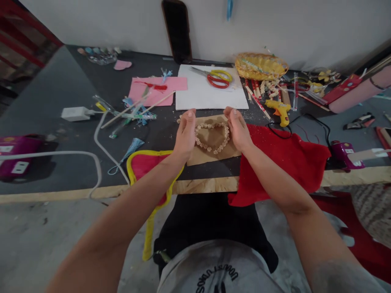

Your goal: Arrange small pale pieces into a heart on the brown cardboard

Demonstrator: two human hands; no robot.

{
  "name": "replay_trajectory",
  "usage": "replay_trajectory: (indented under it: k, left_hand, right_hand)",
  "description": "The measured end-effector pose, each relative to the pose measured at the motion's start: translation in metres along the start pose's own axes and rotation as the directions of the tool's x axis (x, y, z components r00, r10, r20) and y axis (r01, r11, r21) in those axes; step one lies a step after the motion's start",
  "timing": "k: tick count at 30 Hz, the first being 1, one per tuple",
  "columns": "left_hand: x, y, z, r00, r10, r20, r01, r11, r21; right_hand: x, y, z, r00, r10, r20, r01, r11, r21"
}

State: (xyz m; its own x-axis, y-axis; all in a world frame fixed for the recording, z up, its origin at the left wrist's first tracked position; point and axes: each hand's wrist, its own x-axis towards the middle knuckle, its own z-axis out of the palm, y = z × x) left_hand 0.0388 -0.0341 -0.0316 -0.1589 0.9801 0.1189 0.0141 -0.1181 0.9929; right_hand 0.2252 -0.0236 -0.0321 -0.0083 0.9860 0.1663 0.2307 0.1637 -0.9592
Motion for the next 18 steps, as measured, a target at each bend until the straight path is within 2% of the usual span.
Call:
replay_trajectory:
  k: [7,18]
  left_hand:
    - [-0.002,-0.003,0.002,1.000,0.000,0.008,0.000,0.999,-0.049]
    - [-0.005,0.000,0.002,1.000,-0.001,0.008,0.001,0.999,-0.036]
  right_hand:
    - [-0.001,0.003,0.004,1.000,-0.019,-0.007,0.020,0.990,0.141]
    - [0.019,0.017,-0.004,0.997,-0.010,0.080,0.004,0.998,0.066]
